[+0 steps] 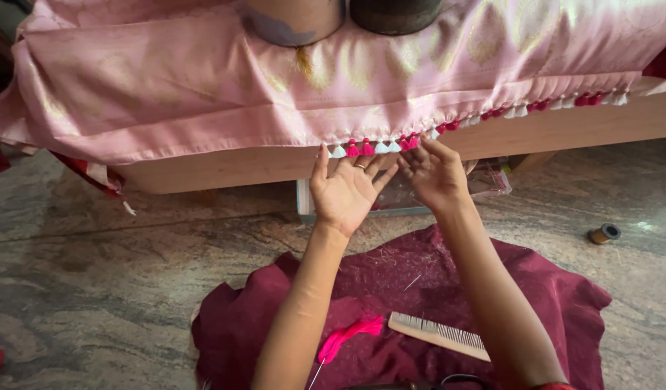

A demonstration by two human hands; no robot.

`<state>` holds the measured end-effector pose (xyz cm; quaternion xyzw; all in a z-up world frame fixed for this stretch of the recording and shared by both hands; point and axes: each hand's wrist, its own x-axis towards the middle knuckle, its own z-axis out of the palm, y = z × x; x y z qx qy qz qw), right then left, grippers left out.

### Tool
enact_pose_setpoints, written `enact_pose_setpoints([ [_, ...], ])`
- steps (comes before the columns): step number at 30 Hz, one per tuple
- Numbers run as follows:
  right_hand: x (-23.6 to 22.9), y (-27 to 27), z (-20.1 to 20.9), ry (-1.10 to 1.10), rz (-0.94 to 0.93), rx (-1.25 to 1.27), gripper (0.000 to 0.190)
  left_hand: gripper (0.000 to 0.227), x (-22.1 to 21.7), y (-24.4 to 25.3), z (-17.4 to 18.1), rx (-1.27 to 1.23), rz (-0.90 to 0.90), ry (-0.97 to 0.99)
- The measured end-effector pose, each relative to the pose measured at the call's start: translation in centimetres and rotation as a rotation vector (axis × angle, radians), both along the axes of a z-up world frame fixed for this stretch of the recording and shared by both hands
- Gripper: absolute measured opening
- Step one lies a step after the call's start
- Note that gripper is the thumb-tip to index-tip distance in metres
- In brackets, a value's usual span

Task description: Making decorative tassels by cutting, tying, and combing thread attached to a piece of fabric.

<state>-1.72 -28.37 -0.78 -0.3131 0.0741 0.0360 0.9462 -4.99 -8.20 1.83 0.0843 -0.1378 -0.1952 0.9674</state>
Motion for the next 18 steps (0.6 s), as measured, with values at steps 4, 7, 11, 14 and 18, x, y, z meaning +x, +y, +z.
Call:
enact_pose_setpoints([
  [4,-0.1,0.7,0.1,-0.018,0.030,0.065,0.021,0.066,-0.7,0.2,1.5,0.092,0.019,-0.007],
  [7,-0.6,1.4,0.5,-0.064,0.073,0.059,0.020,0.062,-0.2,0.1,1.2,0.193,0.041,-0.001],
  [11,-0.8,2.4,1.6,-0.056,0.027,-0.097,0.018,0.047,1.0,-0.7,-0.2,0.584,0.284,-0.008],
  [14,-0.7,2.7,2.2,-0.049,0.008,-0.196,0.013,0.041,2.2,-1.5,-2.4,0.711,0.392,-0.028],
  [18,0.8,2.1,-1.6,-0.169,-0.020,-0.392,0.015,0.038,2.7,-2.0,-2.8,0.631,0.389,0.025],
])
